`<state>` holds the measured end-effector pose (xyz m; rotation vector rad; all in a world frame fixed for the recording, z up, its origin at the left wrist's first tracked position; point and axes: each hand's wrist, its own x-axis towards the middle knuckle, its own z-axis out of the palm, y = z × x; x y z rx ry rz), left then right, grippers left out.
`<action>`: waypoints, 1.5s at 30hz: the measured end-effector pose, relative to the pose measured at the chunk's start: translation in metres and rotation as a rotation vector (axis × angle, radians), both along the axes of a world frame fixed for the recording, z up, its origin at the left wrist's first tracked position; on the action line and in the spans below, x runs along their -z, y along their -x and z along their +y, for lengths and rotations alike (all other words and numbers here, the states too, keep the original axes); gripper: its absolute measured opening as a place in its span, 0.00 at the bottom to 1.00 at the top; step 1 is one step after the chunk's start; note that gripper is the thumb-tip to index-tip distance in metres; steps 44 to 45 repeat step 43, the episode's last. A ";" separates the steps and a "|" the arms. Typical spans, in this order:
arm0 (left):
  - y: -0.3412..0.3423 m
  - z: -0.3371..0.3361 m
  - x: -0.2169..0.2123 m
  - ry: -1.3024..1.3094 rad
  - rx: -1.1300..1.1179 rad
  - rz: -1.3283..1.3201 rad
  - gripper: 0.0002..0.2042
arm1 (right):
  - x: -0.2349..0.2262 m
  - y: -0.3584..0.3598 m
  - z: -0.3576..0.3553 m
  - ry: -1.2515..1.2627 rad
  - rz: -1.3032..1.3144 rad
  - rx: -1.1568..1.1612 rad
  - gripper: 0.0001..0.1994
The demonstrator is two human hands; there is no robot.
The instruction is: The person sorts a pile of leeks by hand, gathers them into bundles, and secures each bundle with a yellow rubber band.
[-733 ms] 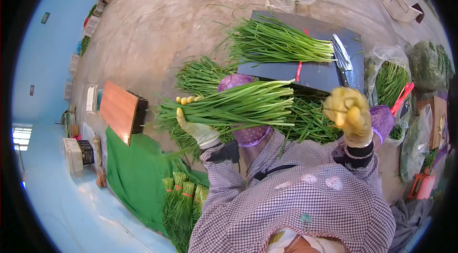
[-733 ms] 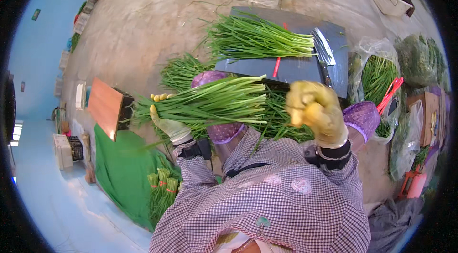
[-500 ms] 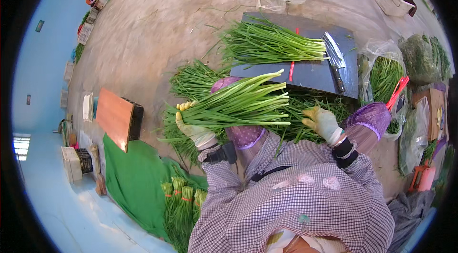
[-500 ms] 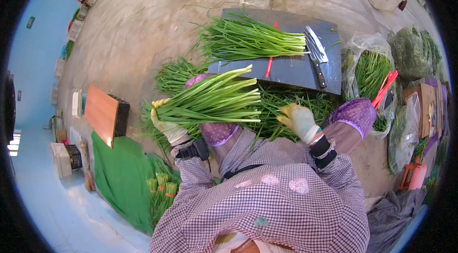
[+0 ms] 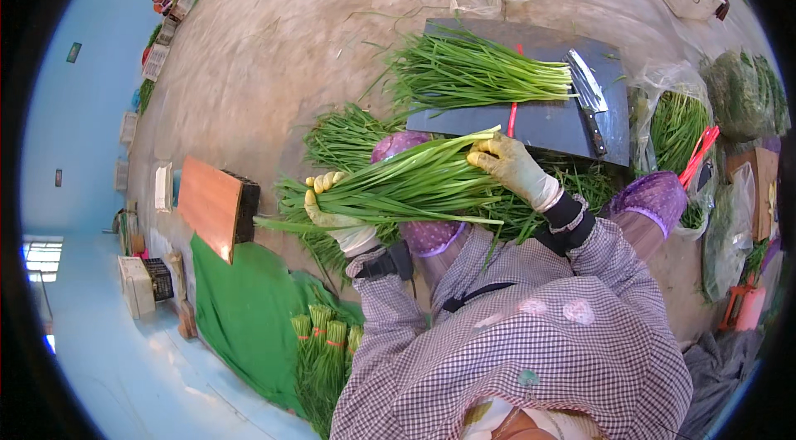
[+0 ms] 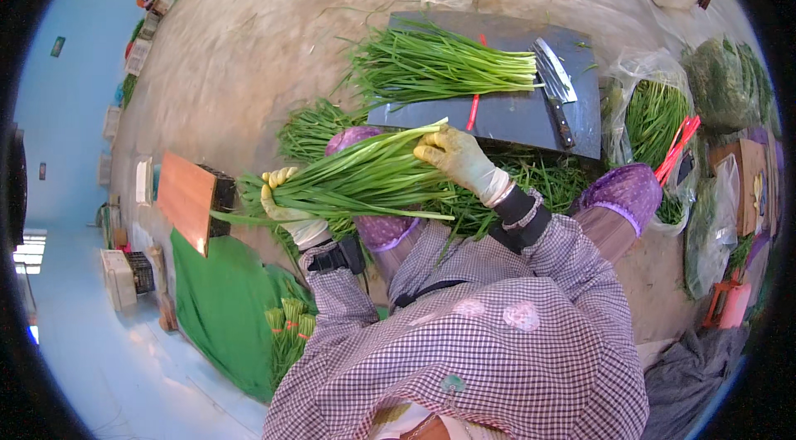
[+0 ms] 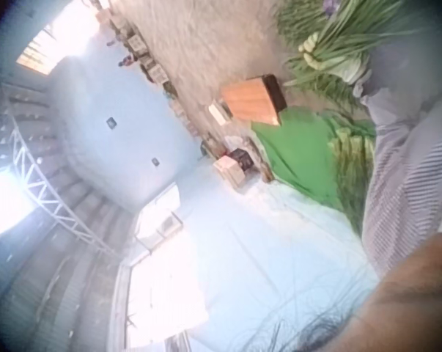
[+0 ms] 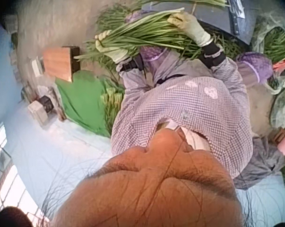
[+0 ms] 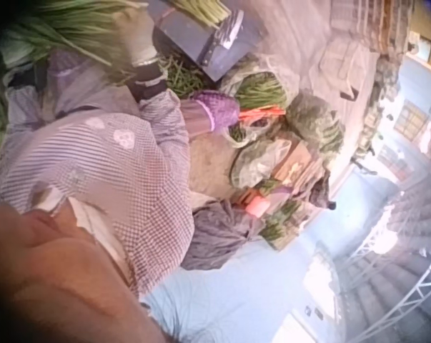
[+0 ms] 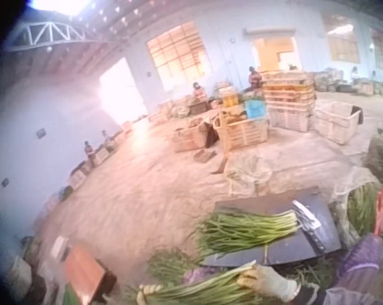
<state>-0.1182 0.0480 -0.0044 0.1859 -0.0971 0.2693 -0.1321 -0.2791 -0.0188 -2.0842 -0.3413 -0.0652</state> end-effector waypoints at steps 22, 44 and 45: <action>0.003 0.021 0.039 0.269 -0.020 -0.001 0.07 | 0.025 0.100 -0.155 0.756 0.607 0.010 0.16; 0.002 0.008 0.023 0.259 0.073 -0.367 0.02 | 0.005 0.060 -0.004 -0.696 0.441 -0.191 0.19; 0.002 0.008 0.023 0.259 0.073 -0.367 0.02 | 0.005 0.060 -0.004 -0.696 0.441 -0.191 0.19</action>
